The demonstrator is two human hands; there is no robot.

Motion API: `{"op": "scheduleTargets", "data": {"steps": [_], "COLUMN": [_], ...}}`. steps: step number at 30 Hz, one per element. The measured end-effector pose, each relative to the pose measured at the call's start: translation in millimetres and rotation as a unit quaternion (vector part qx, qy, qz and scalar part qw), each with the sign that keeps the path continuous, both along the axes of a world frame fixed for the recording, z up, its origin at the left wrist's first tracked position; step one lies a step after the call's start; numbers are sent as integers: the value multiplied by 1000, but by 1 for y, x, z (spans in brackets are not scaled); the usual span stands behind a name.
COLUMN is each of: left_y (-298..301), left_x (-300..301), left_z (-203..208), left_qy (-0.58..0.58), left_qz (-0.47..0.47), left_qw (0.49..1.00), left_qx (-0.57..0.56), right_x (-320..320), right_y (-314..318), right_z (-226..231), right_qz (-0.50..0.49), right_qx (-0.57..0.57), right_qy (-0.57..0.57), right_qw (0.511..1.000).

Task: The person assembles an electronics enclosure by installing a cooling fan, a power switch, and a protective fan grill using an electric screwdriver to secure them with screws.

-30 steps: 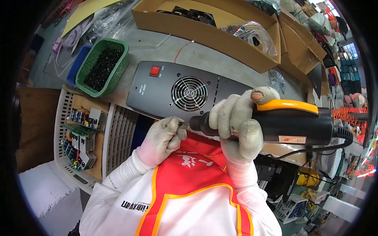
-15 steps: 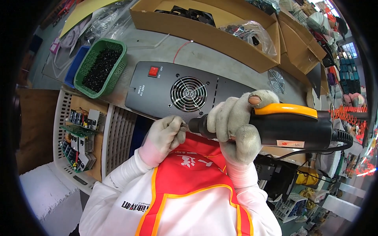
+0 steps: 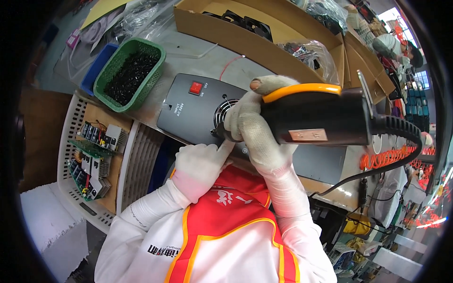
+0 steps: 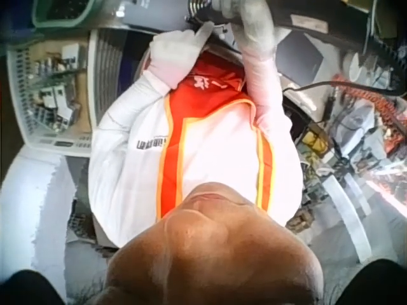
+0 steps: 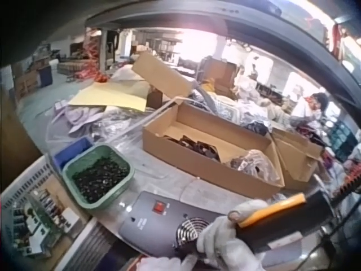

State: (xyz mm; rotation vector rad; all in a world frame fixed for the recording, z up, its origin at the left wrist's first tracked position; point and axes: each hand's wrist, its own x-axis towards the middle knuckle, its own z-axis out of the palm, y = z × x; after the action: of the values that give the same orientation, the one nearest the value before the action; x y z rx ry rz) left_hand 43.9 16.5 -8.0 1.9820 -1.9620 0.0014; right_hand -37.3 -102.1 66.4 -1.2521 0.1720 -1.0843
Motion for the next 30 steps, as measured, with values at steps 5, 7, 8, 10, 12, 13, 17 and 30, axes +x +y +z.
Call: {"op": "scheduleTargets", "data": {"steps": [5,7,8,10,12,13,17,30], "left_y": [-4,-5,-5,-6,-6,-7,-3,-2], "left_x": [1,0,1,2,2,2,1,11], "left_z": [-8,-7,-9,-10,-9,-9,-11,-3], "left_qy": [-15,-39,-35,-19,-10,-5,31,16], "left_qz": [-4,11,12,-1,-8,-16,-11,-27], "left_qw": [999,999,999,999,999,999,998,999], "left_qx": [-33,-15,-15,-26,-30,-32,-57,-9], "right_x": [10,13,14,16,19,20,30,10], "right_y": [2,3,3,5,6,5,4,-1], "right_z": [-2,0,2,3,4,0,-1,2], "right_qz": [-14,-18,-20,-21,1,9,65,140], "right_qx": [5,9,22,31,10,-15,-79,-57], "right_qy": [16,30,53,80,88,81,56,55], "right_qw": [1000,999,998,996,996,997,993,987]}}
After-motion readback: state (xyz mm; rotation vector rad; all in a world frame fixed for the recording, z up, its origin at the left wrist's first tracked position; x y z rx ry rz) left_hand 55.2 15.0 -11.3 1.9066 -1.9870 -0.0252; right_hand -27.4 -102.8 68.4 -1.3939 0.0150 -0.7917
